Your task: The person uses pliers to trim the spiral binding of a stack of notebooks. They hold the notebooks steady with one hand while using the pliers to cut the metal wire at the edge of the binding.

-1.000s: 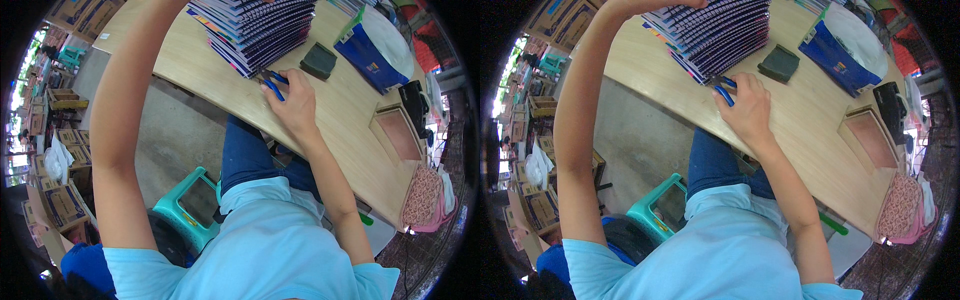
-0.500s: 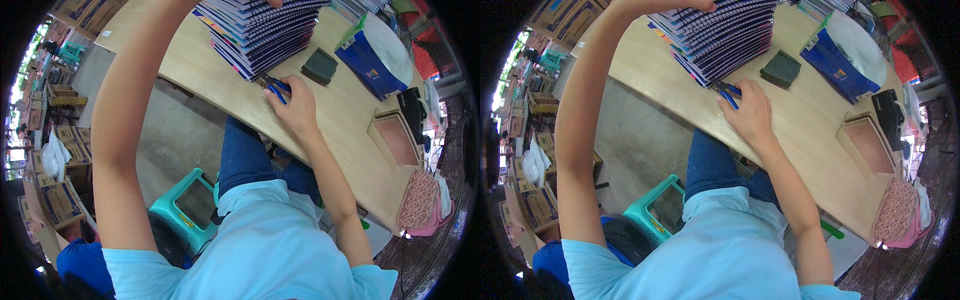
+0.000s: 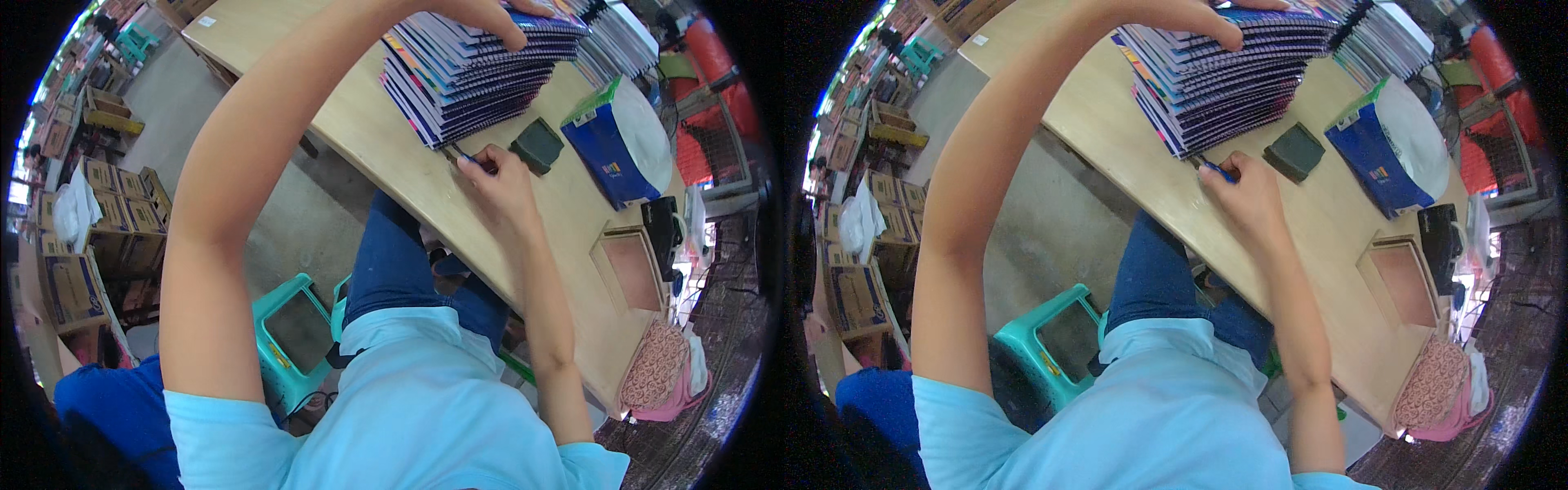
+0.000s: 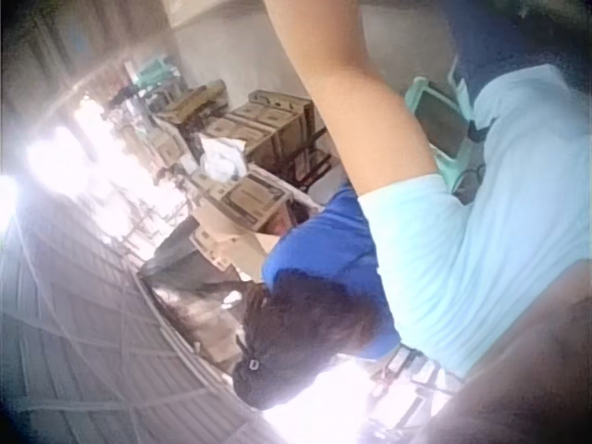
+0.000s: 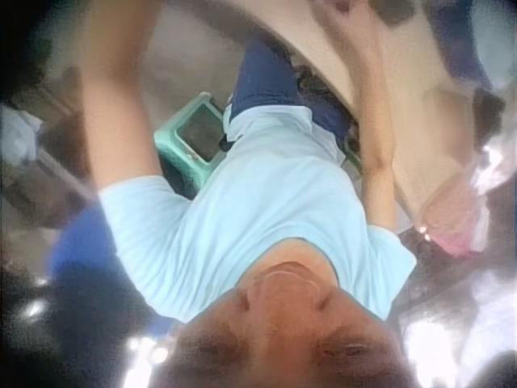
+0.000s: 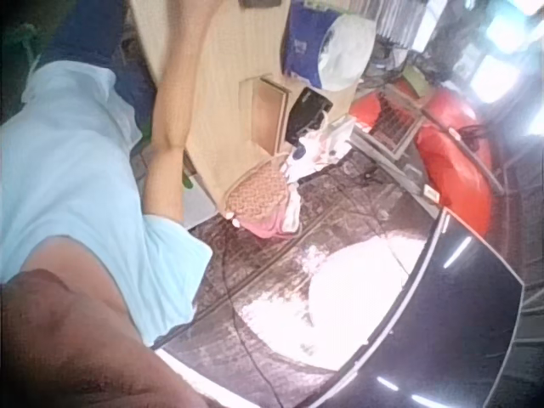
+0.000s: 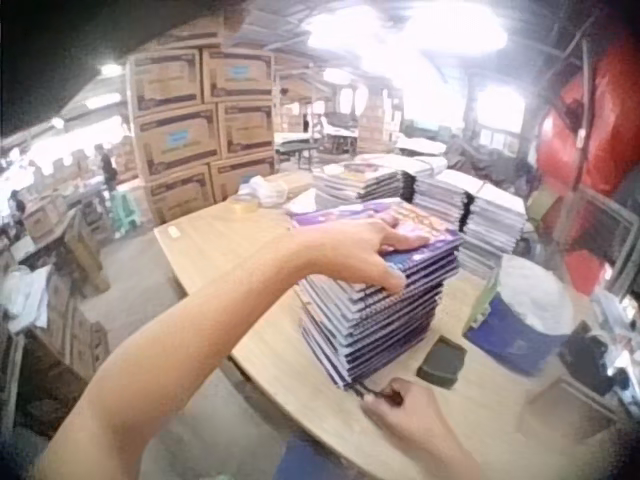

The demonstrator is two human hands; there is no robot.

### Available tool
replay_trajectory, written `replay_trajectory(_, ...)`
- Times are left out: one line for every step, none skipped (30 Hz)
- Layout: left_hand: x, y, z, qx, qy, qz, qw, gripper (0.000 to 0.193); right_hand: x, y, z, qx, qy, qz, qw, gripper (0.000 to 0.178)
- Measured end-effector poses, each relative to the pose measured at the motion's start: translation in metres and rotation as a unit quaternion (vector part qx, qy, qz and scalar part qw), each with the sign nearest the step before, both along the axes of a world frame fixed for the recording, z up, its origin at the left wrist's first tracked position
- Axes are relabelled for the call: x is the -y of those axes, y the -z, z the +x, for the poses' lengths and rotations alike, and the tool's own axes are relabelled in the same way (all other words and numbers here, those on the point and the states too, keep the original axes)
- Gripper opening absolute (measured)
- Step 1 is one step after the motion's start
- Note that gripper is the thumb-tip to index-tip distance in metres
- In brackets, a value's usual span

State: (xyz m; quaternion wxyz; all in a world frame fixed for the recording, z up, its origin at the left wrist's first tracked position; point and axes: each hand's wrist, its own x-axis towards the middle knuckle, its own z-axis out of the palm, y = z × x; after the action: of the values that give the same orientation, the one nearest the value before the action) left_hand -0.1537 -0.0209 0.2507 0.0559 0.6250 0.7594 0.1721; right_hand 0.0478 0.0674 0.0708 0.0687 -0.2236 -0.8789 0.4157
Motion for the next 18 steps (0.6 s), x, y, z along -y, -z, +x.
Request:
replay_trajectory(-0.001, 0.003, -0.002, -0.012, 0.008, 0.018, 1.000, 0.078, 0.009, 0.005, 0.007, -0.056, 0.012, 0.080, 0.995, 0.039)
replay_trajectory(-0.002, 0.004, -0.003, -0.025, 0.019, 0.034, 0.999, 0.078, 0.019, 0.009, 0.013, -0.114, 0.025, 0.159, 0.980, 0.039)
replay_trajectory(-0.002, 0.002, -0.005, -0.006, 0.029, 0.025, 0.999, 0.077, 0.021, 0.015, 0.014, -0.127, 0.027, 0.180, 0.975, 0.039)
replay_trajectory(-0.002, 0.002, -0.005, -0.011, 0.024, 0.027, 0.999, 0.077, 0.022, 0.020, 0.016, -0.139, 0.034, 0.200, 0.969, 0.038)
replay_trajectory(-0.002, 0.003, -0.005, -0.015, 0.019, 0.029, 0.999, 0.077, 0.023, 0.023, 0.017, -0.151, 0.040, 0.220, 0.963, 0.038)
replay_trajectory(-0.002, 0.003, -0.004, -0.020, 0.013, 0.031, 0.999, 0.078, 0.024, 0.025, 0.016, -0.169, 0.035, 0.244, 0.954, 0.037)
replay_trajectory(-0.001, 0.002, -0.003, -0.010, 0.011, 0.024, 1.000, 0.077, 0.025, 0.025, 0.014, -0.186, 0.030, 0.267, 0.945, 0.036)
replay_trajectory(0.000, 0.001, -0.002, 0.000, 0.009, 0.018, 1.000, 0.077, 0.026, 0.023, 0.012, -0.204, 0.025, 0.289, 0.935, 0.035)
replay_trajectory(0.000, -0.001, 0.000, 0.010, 0.007, 0.011, 1.000, 0.077, 0.024, 0.018, 0.011, -0.147, 0.016, 0.248, 0.957, 0.033)
replay_trajectory(0.001, 0.000, -0.001, 0.006, 0.006, 0.017, 1.000, 0.077, 0.024, 0.007, 0.009, -0.091, 0.004, 0.206, 0.974, 0.032)
replay_trajectory(0.002, 0.002, -0.001, 0.003, 0.005, 0.022, 1.000, 0.077, 0.022, 0.000, 0.007, -0.033, -0.009, 0.163, 0.986, 0.030)
replay_trajectory(0.003, 0.003, -0.001, -0.001, 0.004, 0.027, 1.000, 0.077, 0.008, -0.003, -0.002, 0.027, -0.019, 0.001, 0.999, 0.032)
replay_trajectory(0.000, 0.005, 0.000, 0.004, 0.020, 0.024, 1.000, 0.076, -0.017, -0.007, -0.011, 0.088, -0.020, -0.161, 0.983, 0.034)
replay_trajectory(-0.001, 0.002, -0.003, 0.004, 0.032, 0.021, 0.999, 0.076, -0.031, -0.012, -0.018, 0.142, -0.025, -0.318, 0.937, 0.036)
replay_trajectory(-0.002, 0.001, -0.005, 0.005, 0.043, 0.018, 0.999, 0.076, -0.034, -0.011, -0.017, 0.158, -0.043, -0.308, 0.937, 0.037)
replay_trajectory(-0.001, -0.001, -0.007, -0.002, 0.031, 0.021, 0.999, 0.076, -0.025, -0.013, -0.018, 0.110, -0.037, -0.161, 0.980, 0.037)
replay_trajectory(-0.001, 0.002, -0.005, -0.002, 0.021, 0.023, 1.000, 0.077, -0.003, -0.011, -0.006, 0.062, -0.027, -0.013, 0.998, 0.037)
replay_trajectory(0.001, 0.005, -0.004, -0.004, 0.008, 0.024, 1.000, 0.077, 0.016, -0.010, 0.005, 0.010, -0.020, 0.136, 0.990, 0.036)
